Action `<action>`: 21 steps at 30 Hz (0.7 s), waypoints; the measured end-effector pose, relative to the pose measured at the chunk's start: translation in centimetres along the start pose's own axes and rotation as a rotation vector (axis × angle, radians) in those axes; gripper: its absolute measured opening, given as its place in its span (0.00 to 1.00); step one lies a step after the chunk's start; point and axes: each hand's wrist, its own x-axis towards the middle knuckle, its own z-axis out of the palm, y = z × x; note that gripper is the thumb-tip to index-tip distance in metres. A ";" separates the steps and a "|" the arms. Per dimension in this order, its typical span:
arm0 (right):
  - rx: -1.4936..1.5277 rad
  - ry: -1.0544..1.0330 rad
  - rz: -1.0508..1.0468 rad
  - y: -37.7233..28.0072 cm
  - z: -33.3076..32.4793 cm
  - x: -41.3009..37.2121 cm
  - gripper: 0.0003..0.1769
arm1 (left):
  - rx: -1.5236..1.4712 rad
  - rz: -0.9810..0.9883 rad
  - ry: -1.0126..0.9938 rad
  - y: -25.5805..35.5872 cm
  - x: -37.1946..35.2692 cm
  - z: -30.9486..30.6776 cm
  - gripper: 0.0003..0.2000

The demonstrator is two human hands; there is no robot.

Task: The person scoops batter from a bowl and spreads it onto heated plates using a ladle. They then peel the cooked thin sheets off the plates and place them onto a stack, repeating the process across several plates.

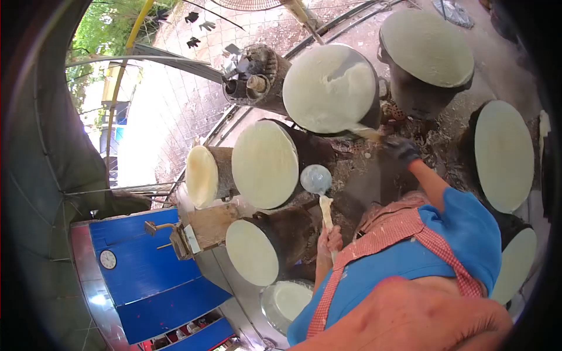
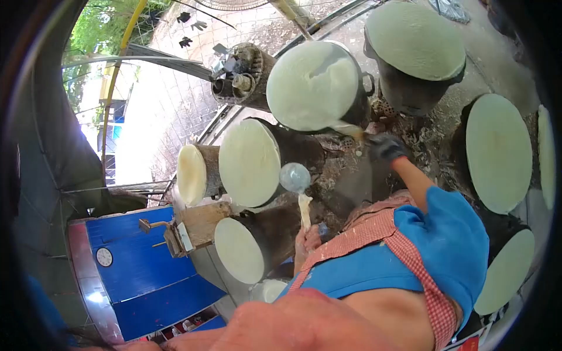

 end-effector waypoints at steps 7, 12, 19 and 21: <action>0.157 -0.101 0.507 9.0 3.2 22.5 0.26 | -0.123 -0.062 0.056 -1.6 2.0 1.2 0.17; 1.577 0.168 0.381 7.1 4.4 16.8 0.28 | 0.292 0.133 0.143 -0.7 3.0 3.8 0.15; 0.742 -0.115 0.722 1.9 -3.2 9.8 0.23 | 0.056 -0.011 0.156 2.0 -2.4 -1.0 0.14; 0.869 -0.066 0.782 1.5 0.3 7.8 0.19 | 0.068 -0.028 0.025 3.2 -2.3 -1.8 0.13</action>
